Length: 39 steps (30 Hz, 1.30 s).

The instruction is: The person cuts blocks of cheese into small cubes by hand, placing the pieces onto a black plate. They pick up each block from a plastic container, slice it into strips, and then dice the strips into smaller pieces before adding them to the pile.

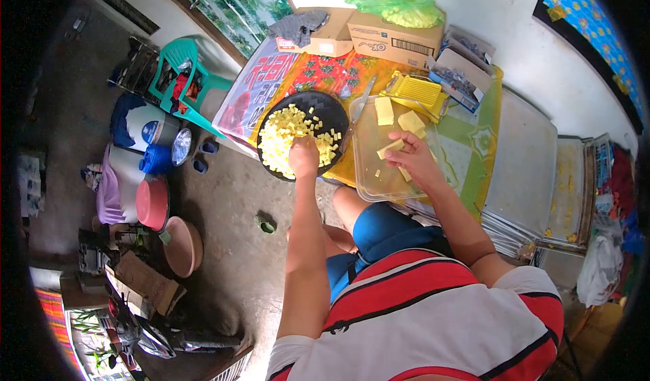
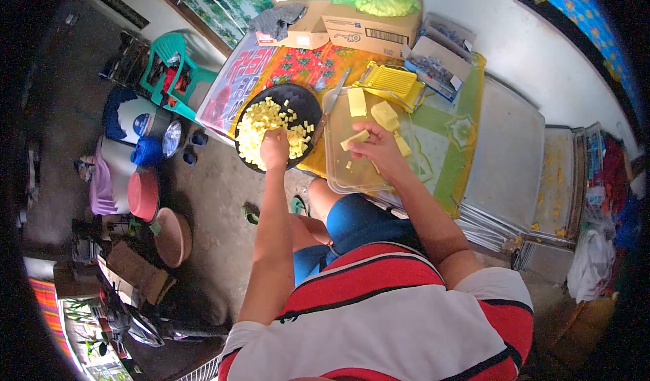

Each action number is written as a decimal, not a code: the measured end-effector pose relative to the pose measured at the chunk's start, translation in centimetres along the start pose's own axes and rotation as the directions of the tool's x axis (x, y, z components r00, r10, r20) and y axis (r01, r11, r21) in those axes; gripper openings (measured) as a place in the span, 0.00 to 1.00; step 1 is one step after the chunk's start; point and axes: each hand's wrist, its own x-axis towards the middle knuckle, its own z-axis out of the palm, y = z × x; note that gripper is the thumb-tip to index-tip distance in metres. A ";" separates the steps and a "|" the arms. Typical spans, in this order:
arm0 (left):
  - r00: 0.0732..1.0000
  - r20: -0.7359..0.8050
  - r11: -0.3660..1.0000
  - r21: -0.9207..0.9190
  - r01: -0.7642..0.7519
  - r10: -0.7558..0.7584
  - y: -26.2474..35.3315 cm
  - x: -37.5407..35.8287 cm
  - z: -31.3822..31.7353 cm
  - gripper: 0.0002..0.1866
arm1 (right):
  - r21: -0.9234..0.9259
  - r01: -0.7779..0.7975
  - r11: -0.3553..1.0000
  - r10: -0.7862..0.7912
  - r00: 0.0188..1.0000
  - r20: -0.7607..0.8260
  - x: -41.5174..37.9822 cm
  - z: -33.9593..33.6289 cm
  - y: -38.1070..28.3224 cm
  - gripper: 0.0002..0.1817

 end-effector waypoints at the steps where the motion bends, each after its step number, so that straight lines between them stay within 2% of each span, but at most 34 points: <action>1: 1.000 -0.008 1.000 0.009 -0.015 0.015 0.0 0.0 -0.1 0.13 | 0.005 0.007 1.000 -0.007 1.000 -0.007 0.0 0.0 0.0 0.22; 2: 0.995 -0.084 0.998 -0.032 -0.055 0.052 0.1 -0.4 -0.2 0.12 | 0.011 0.013 1.000 -0.013 1.000 -0.013 0.0 0.1 0.1 0.22; 5: 0.971 -0.167 0.963 -0.181 -0.200 0.170 1.9 -1.7 -1.2 0.11 | 0.015 0.014 1.000 -0.014 0.999 -0.035 0.1 0.0 0.6 0.22; 6: 0.982 -0.115 0.904 -0.387 -0.181 0.147 2.8 -2.5 -1.2 0.10 | 0.015 0.011 1.000 -0.010 0.999 -0.042 0.2 0.0 0.8 0.21; 7: 0.991 0.118 0.798 -0.602 0.019 0.066 4.9 -3.8 -2.6 0.11 | 0.022 0.019 1.000 -0.018 0.999 -0.048 0.2 0.2 0.8 0.21; 8: 0.969 0.226 0.621 -0.775 0.117 0.099 5.4 -4.9 -2.1 0.11 | 0.029 0.027 0.999 -0.025 0.998 -0.054 0.2 0.6 0.7 0.21; 10: 0.877 0.460 0.534 -0.780 0.327 0.135 7.6 -6.7 -3.4 0.12 | 0.032 0.045 0.998 -0.043 0.998 -0.054 0.2 0.9 1.0 0.21; 13: 0.870 0.458 0.404 -0.842 0.357 0.186 9.8 -8.1 -4.3 0.11 | 0.003 0.065 0.998 -0.064 0.997 -0.038 0.2 1.1 1.3 0.21; 16: 0.873 0.442 0.347 -0.868 0.357 0.208 10.1 -8.3 -3.9 0.10 | -0.043 0.064 0.997 -0.065 0.998 -0.024 -0.3 1.5 1.0 0.22; 22: 0.865 0.436 0.306 -0.882 0.358 0.248 9.8 -8.2 -3.6 0.09 | 0.020 0.030 0.999 -0.030 0.999 0.019 -0.5 1.3 0.9 0.22; 25: 0.862 0.450 0.307 -0.875 0.374 0.232 9.7 -8.2 -3.6 0.08 | 0.078 -0.008 0.997 0.006 1.000 0.024 -0.5 1.1 0.9 0.21; 28: 0.918 0.369 0.441 -0.855 0.274 0.144 8.3 -7.1 -2.5 0.06 | 0.152 -0.034 0.988 0.032 0.999 0.012 -0.4 1.0 0.8 0.19; 31: 0.991 0.022 0.787 -0.610 -0.092 0.133 5.4 -4.1 -1.5 0.07 | 0.148 -0.057 0.987 0.059 0.998 -0.006 -0.4 0.5 0.9 0.18; 33: 0.995 -0.045 0.935 -0.341 -0.095 0.085 2.3 -1.9 -0.5 0.11 | 0.139 -0.054 0.989 0.056 0.998 -0.010 -0.5 0.5 0.8 0.18; 35: 0.996 -0.075 0.976 -0.211 -0.057 0.042 0.6 -0.6 -0.5 0.10 | 0.123 -0.061 0.990 0.064 0.998 -0.023 -0.5 0.5 0.7 0.17; 36: 1.000 -0.023 0.994 -0.108 -0.020 0.018 -0.3 0.1 -0.3 0.12 | 0.116 -0.064 0.991 0.068 0.997 -0.030 -0.5 0.5 0.6 0.17; 39: 0.997 0.073 1.000 0.000 -0.018 0.018 -1.7 1.1 -0.3 0.12 | 0.052 -0.065 0.997 0.067 0.997 -0.037 -0.4 0.0 0.7 0.16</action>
